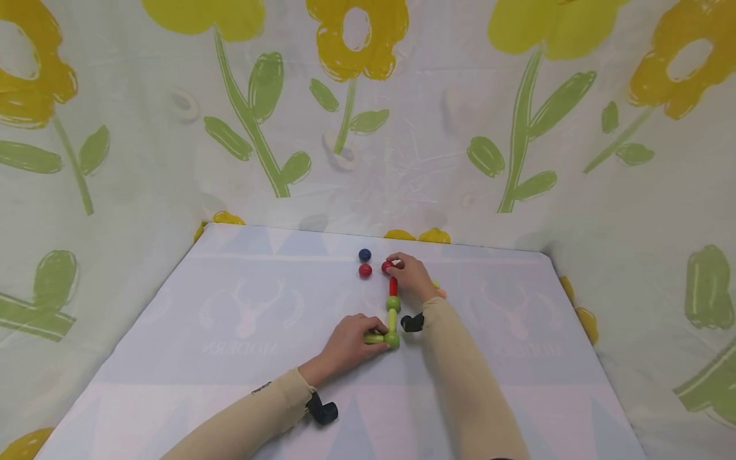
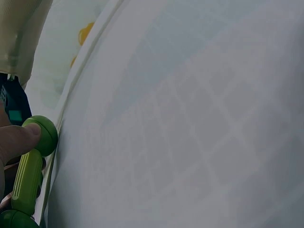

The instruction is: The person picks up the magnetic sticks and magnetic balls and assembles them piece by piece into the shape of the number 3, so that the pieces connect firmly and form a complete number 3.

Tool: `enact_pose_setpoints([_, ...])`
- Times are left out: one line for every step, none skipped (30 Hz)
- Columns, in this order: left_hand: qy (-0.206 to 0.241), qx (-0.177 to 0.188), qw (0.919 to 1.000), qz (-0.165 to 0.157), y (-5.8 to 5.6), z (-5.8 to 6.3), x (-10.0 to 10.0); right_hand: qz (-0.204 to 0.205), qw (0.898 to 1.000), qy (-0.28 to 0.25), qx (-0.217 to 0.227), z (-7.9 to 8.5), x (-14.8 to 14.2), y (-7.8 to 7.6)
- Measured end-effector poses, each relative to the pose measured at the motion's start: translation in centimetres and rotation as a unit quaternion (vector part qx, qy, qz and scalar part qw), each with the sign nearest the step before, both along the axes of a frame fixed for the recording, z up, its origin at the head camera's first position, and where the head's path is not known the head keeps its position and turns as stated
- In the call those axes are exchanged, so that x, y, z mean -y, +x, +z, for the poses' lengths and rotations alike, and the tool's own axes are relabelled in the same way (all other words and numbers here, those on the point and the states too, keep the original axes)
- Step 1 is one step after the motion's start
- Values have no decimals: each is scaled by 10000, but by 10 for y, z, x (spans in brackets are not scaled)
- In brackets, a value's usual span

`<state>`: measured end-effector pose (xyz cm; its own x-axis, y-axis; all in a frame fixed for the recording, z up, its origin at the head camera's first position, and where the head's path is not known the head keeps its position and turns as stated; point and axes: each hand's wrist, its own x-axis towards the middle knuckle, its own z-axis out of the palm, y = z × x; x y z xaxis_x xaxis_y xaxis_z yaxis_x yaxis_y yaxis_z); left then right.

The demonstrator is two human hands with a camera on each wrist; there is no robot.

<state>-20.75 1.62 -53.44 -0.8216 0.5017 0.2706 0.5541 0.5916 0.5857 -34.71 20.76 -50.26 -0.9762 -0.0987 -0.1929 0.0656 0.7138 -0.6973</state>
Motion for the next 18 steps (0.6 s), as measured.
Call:
enact_pose_setpoints([0,-2,10000,6,0,0,0,-5,10000,15,5,-1,-1,0])
enact_pose_setpoints([5,-7,10000,8,0,0,0,-24,10000,22,36,-1,-2,0])
enact_pose_setpoints([-3,-14,10000,8,0,-1,0,-31,10000,51,47,-1,-3,0])
enact_pose_setpoints([-12,-28,10000,5,-1,-2,0,-45,9999,59,67,-1,-4,1])
enact_pose_setpoints([-3,-24,10000,4,-1,-2,-1,-53,9999,69,62,0,-5,2])
enact_pose_setpoints([1,-20,10000,8,-1,-2,-1,-46,9999,76,49,0,-6,3])
enact_pose_setpoints([-1,-12,10000,13,-1,-2,-1,-44,9999,81,44,1,-7,3])
enact_pose_setpoints([-3,-4,10000,17,-1,-2,-1,-55,9999,71,50,2,-7,4])
enact_pose_setpoints([-10,11,10000,24,-1,-2,-1,-53,10000,56,54,2,-8,5])
enact_pose_setpoints([-5,24,10000,32,-1,-2,-1,-58,10000,33,72,3,-9,6])
enact_pose_setpoints([-2,45,10000,40,0,-2,-1,-48,9999,32,83,3,-9,7])
enact_pose_setpoints([-8,59,10000,45,0,-1,-1,-32,9999,27,98,4,-10,8])
enact_pose_setpoints([-9,68,10000,52,0,-1,-1,-34,9999,18,111,4,-11,9])
enact_pose_setpoints([-14,76,10000,56,0,-1,-1,-28,9999,11,117,5,-12,10])
enact_pose_setpoints([-17,75,10000,58,0,-1,-1,-7,9999,6,114,5,-13,10])
enact_pose_setpoints([-17,69,10000,60,0,0,-1,14,9999,14,104,5,-14,11])
enact_pose_setpoints([-22,60,10000,59,0,0,-1,41,10000,30,82,6,-15,12])
enact_pose_setpoints([-25,49,10000,59,0,0,-1,56,10000,29,67,6,-16,12])
